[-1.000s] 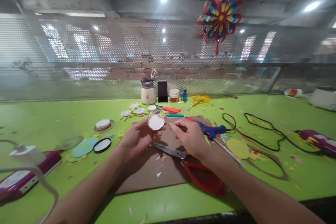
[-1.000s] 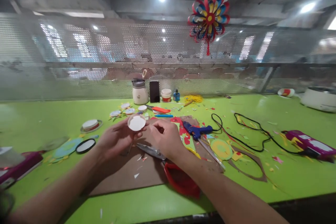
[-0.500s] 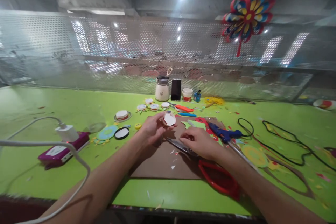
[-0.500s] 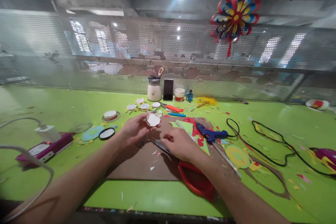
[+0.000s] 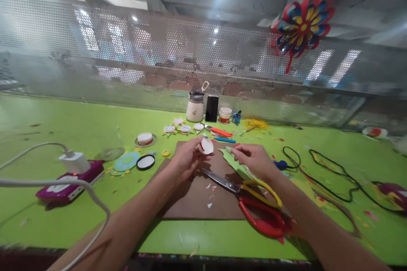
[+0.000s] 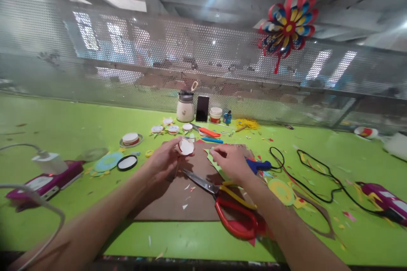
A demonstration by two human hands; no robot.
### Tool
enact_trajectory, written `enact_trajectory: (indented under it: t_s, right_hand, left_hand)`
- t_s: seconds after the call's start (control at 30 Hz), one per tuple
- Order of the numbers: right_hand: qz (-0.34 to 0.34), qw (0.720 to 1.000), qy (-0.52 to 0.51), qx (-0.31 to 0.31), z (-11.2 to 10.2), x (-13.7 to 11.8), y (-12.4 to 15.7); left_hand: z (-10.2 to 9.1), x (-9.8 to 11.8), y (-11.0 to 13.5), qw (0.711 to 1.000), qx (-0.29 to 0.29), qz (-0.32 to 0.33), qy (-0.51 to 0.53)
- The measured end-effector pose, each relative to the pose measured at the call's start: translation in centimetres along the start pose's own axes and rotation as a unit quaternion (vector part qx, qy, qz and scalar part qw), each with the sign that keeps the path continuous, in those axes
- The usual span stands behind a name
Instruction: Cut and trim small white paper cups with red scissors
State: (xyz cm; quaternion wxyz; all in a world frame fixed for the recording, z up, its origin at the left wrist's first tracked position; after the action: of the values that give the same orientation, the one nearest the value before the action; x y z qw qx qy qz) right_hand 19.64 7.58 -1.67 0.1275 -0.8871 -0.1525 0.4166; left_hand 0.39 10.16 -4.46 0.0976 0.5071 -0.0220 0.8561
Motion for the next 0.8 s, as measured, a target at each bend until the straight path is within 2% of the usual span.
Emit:
enact_trajectory:
  t_s: [0.1,0.2,0.3,0.4,0.5,0.6,0.8]
  right_hand:
    - [0.025,1.000,0.006,0.007,-2.1,0.4,-0.6]
    - [0.039,0.999,0.022,-0.008,-3.7,1.1,-1.1]
    - [0.049,0.997,0.053,-0.017,-4.7,2.2,-1.6]
    - [0.064,0.994,0.087,-0.022,-5.2,3.5,-1.9]
    - [0.079,0.989,0.121,-0.032,-5.4,4.6,-1.9]
    - [0.084,0.983,0.154,-0.053,-5.0,5.3,-1.6]
    - [0.073,0.963,0.228,-0.128,-3.4,5.7,-0.5]
  left_hand:
    - [-0.9,1.5,-0.5,0.999,0.044,0.018,0.027]
    - [-2.8,4.2,-1.0,0.990,0.109,0.066,0.064]
    - [-4.6,6.9,-1.1,0.975,0.164,0.117,0.091]
    - [-5.5,8.3,-1.0,0.966,0.191,0.142,0.102]
    - [-5.1,8.0,-1.0,0.968,0.187,0.134,0.096]
    - [-4.2,6.7,-1.2,0.977,0.165,0.110,0.083]
    - [-2.9,4.5,-1.5,0.990,0.115,0.067,0.052]
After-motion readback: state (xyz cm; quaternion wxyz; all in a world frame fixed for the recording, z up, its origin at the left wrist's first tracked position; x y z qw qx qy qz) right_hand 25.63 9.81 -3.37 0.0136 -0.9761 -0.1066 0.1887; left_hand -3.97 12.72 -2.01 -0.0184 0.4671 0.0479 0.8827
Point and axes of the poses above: each hand's wrist, its own y-axis away from the middle knuckle, its own z-axis out of the palm, x = y × z, the point moved 6 cm from there along -y, towards the middle knuckle, and after that the axes turned 1 degree about -y, right-handed, at the moved point
